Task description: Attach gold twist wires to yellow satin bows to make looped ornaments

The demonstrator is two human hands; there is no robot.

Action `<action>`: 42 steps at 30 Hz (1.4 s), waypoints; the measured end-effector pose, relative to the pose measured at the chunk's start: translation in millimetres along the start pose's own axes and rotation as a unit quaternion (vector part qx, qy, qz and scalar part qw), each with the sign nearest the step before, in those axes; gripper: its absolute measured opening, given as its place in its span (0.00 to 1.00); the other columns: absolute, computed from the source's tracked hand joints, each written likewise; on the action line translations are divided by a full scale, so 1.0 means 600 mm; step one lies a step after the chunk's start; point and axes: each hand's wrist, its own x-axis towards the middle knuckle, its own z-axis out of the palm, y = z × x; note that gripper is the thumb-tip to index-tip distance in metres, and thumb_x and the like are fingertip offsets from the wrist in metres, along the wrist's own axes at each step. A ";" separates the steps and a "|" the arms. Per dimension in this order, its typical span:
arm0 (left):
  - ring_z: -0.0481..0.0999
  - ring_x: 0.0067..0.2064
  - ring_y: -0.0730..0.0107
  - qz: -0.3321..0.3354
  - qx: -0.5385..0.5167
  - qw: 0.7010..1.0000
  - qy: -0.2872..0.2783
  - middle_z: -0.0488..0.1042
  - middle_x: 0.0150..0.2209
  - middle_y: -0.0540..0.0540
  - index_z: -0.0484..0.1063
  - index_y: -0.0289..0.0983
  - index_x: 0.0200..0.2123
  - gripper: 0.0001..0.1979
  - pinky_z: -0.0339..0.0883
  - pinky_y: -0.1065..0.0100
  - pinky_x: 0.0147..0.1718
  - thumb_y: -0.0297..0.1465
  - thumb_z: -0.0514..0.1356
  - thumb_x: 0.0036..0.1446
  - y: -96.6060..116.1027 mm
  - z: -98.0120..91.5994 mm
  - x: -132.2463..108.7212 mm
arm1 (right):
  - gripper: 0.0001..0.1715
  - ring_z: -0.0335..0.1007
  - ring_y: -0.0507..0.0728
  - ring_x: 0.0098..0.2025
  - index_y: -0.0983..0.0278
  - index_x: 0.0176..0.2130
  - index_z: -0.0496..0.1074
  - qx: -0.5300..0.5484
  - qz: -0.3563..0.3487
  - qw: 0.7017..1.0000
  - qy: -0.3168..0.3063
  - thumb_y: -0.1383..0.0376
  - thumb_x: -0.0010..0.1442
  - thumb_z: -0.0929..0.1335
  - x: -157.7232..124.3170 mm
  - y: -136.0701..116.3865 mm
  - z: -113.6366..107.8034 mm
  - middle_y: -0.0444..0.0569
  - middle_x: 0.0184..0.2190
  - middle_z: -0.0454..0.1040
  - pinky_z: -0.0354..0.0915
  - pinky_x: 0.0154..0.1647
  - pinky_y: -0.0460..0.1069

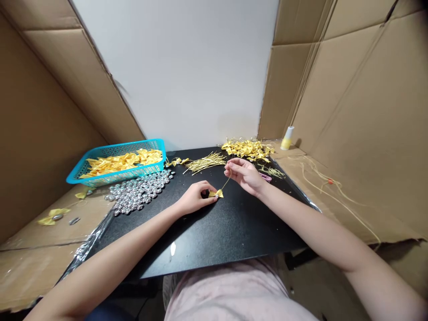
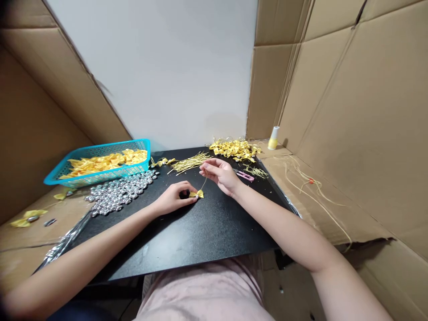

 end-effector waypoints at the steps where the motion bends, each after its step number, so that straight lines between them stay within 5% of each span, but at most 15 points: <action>1: 0.71 0.34 0.66 -0.001 -0.003 1.000 0.002 0.75 0.35 0.45 0.79 0.37 0.36 0.11 0.63 0.67 0.35 0.37 0.63 0.52 -0.003 0.001 -0.002 | 0.19 0.74 0.46 0.28 0.63 0.30 0.72 0.000 -0.001 1.000 0.000 0.62 0.40 0.79 0.002 0.000 -0.003 0.38 0.25 0.77 0.71 0.38 0.43; 8: 0.70 0.32 0.68 -0.002 -0.054 0.998 0.016 0.77 0.33 0.45 0.78 0.37 0.33 0.09 0.62 0.67 0.33 0.36 0.65 0.51 -0.011 0.000 -0.011 | 0.14 0.72 0.46 0.25 0.62 0.31 0.71 0.025 0.008 0.999 0.019 0.66 0.45 0.78 0.010 -0.004 -0.017 0.37 0.23 0.76 0.71 0.35 0.44; 14: 0.71 0.33 0.69 -0.006 -0.110 0.993 0.036 0.74 0.32 0.46 0.81 0.39 0.28 0.05 0.62 0.68 0.33 0.33 0.65 0.48 -0.001 0.001 -0.012 | 0.12 0.71 0.47 0.25 0.62 0.29 0.72 0.014 0.037 0.998 -0.042 0.66 0.46 0.77 0.005 -0.008 -0.019 0.37 0.23 0.74 0.71 0.38 0.47; 23: 0.64 0.22 0.76 -0.142 -0.261 0.946 0.126 0.73 0.25 0.48 0.80 0.35 0.32 0.10 0.60 0.71 0.23 0.34 0.64 0.46 -0.015 0.001 -0.010 | 0.15 0.67 0.47 0.23 0.64 0.27 0.73 -0.047 0.092 0.983 -0.153 0.62 0.41 0.78 -0.004 -0.005 -0.022 0.38 0.21 0.72 0.71 0.37 0.49; 32: 0.72 0.23 0.73 -0.189 -0.425 0.879 0.102 0.76 0.24 0.45 0.73 0.33 0.28 0.09 0.67 0.70 0.24 0.34 0.63 0.44 -0.017 -0.005 -0.005 | 0.14 0.66 0.46 0.22 0.64 0.27 0.72 -0.058 0.089 0.984 -0.141 0.63 0.43 0.77 0.002 -0.005 -0.031 0.37 0.21 0.71 0.72 0.40 0.50; 42: 0.77 0.30 0.71 -0.173 -0.450 0.876 0.029 0.78 0.29 0.48 0.72 0.35 0.30 0.15 0.71 0.70 0.29 0.29 0.72 0.39 -0.004 -0.008 -0.013 | 0.14 0.64 0.47 0.21 0.63 0.26 0.71 -0.069 0.081 0.984 -0.145 0.62 0.42 0.77 0.002 -0.010 -0.036 0.37 0.17 0.68 0.72 0.36 0.51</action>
